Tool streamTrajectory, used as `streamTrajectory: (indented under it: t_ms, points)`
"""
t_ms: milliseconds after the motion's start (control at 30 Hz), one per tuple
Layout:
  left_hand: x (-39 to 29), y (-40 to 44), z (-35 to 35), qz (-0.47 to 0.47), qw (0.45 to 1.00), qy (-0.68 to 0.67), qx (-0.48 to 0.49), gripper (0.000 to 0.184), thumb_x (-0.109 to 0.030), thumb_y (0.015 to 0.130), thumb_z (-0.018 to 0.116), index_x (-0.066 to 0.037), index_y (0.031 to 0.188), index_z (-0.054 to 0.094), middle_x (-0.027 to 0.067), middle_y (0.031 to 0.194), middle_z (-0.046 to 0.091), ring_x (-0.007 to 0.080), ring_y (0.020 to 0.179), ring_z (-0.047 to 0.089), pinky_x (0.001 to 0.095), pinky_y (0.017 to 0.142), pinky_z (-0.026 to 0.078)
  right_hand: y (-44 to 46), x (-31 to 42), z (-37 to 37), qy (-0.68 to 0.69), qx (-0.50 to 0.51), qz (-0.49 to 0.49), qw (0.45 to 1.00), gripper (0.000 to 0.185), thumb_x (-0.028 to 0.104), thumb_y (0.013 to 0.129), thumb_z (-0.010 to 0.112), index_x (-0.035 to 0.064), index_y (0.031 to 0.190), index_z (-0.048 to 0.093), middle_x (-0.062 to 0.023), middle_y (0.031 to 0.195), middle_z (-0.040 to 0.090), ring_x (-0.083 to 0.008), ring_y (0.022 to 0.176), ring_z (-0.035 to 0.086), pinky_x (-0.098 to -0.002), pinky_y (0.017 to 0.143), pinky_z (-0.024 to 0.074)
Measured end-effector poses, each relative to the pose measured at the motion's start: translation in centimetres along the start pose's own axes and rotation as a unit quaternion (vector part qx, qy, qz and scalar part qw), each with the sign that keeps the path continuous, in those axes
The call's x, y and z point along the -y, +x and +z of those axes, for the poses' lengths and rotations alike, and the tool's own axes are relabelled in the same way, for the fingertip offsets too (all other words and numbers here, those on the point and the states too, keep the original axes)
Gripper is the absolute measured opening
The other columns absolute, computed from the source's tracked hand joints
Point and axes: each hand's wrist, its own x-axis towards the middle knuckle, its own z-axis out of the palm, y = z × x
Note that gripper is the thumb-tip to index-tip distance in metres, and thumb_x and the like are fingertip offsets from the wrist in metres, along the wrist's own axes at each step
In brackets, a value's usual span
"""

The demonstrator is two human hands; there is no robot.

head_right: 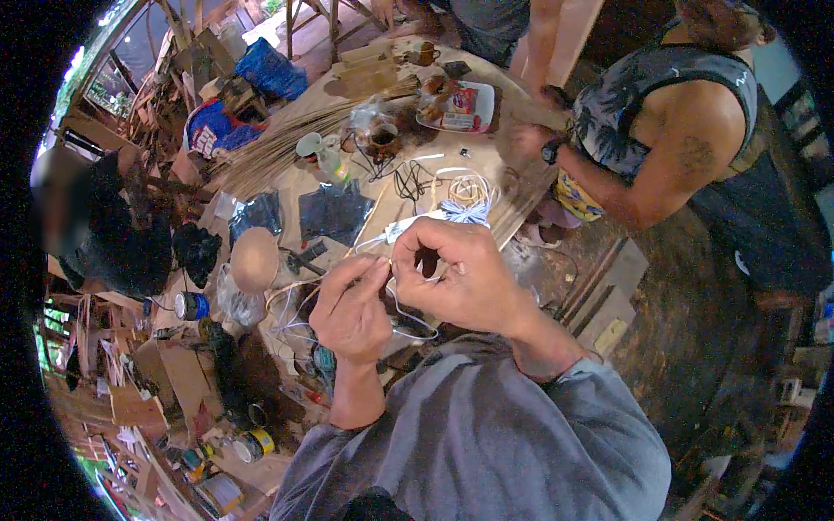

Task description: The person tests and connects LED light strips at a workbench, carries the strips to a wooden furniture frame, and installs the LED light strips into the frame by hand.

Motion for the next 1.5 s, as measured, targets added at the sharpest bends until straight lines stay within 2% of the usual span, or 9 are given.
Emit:
streamTrajectory:
  t_ms: [133,367,433,567,633,733,1033,1367,1500]
  points:
    - [0.0,-0.2,0.1,0.02,0.999,0.021,0.014,0.035,0.013,0.069,0.051,0.001,0.095,0.072,0.0155,0.09,0.066,0.0284,0.082,0.066,0.0343,0.076,0.053,-0.1,-0.3,0.1,-0.033,-0.01,0.004,0.999,0.006,0.0,0.07,0.062,0.0004,0.074,0.058,-0.0034,0.068,0.059,-0.0078,0.064,0.056,-0.0239,0.061,0.0449]
    - [-0.2,-0.3,0.4,-0.028,0.999,-0.028,0.0,0.027,0.012,0.072,0.057,0.002,0.092,0.072,0.0168,0.092,0.067,0.0272,0.08,0.066,0.0335,0.076,0.053,0.1,-0.9,0.1,0.007,-0.015,-0.009,1.0,0.004,0.002,0.073,0.06,0.0001,0.076,0.057,-0.0022,0.068,0.058,-0.0078,0.064,0.054,-0.0234,0.061,0.0439]
    - [-0.6,-0.4,0.6,-0.078,0.996,-0.044,0.0,0.02,0.009,0.074,0.063,0.003,0.092,0.071,0.0172,0.092,0.068,0.025,0.08,0.066,0.0319,0.076,0.052,0.2,-1.0,-0.2,0.036,0.008,0.004,0.999,0.008,0.003,0.075,0.062,-0.0007,0.079,0.057,-0.0027,0.067,0.054,-0.0072,0.065,0.05,-0.0242,0.059,0.0433]
    - [-0.4,-0.5,1.0,-0.107,0.992,-0.068,0.004,0.024,0.013,0.075,0.066,0.002,0.095,0.072,0.0157,0.092,0.068,0.0207,0.081,0.067,0.0282,0.072,0.054,0.3,-0.9,-0.4,0.06,0.02,0.044,0.997,0.006,0.003,0.075,0.06,-0.0003,0.079,0.057,0.0018,0.068,0.051,-0.0052,0.067,0.047,-0.0226,0.06,0.0417]
    - [-1.0,-0.6,1.4,-0.19,0.97,-0.153,-0.017,0.018,0.009,0.079,0.068,0.003,0.096,0.07,0.014,0.092,0.068,0.0164,0.082,0.065,0.0263,0.072,0.053,0.3,-0.9,-0.6,0.101,0.021,0.09,0.991,0.005,0.004,0.076,0.059,0.0001,0.079,0.057,0.0035,0.068,0.049,-0.0042,0.066,0.043,-0.0218,0.058,0.039]
    - [-0.9,-0.9,1.9,-0.226,0.953,-0.202,-0.026,0.017,0.004,0.081,0.07,0.004,0.098,0.069,0.0125,0.093,0.068,0.0134,0.082,0.064,0.0244,0.071,0.052,0.2,-1.6,-0.8,0.137,0.032,0.125,0.982,0.006,0.006,0.077,0.059,0.0005,0.079,0.057,0.005,0.067,0.046,-0.0033,0.066,0.041,-0.0211,0.057,0.0353]
    - [-1.1,-1.5,3.2,-0.324,0.894,-0.3,-0.082,0.025,0.004,0.08,0.072,0.008,0.104,0.065,0.0109,0.09,0.07,0.0136,0.08,0.065,0.0236,0.073,0.053,0.4,-2.0,-1.1,0.168,0.026,0.134,0.976,0.007,0.007,0.077,0.061,0.0019,0.079,0.056,0.0081,0.067,0.042,-0.0023,0.065,0.036,-0.0206,0.055,0.031]
    - [-1.1,-1.0,3.5,-0.309,0.889,-0.323,-0.096,0.027,0.003,0.08,0.072,0.008,0.105,0.065,0.0122,0.09,0.07,0.0142,0.08,0.066,0.0234,0.074,0.053,0.5,-2.2,-1.2,0.153,0.022,0.119,0.981,0.006,0.007,0.079,0.06,0.0024,0.08,0.057,0.0085,0.065,0.042,-0.0016,0.062,0.036,-0.0199,0.053,0.0304]
    - [-0.9,-0.9,3.3,-0.318,0.885,-0.323,-0.106,0.025,0.003,0.081,0.072,0.008,0.104,0.065,0.0115,0.09,0.069,0.0132,0.08,0.065,0.0224,0.074,0.052,0.4,-2.9,-0.4,0.168,-0.007,0.091,0.981,0.008,0.007,0.079,0.064,0.0024,0.082,0.059,0.006,0.071,0.048,-0.0019,0.066,0.041,-0.02,0.056,0.0346]
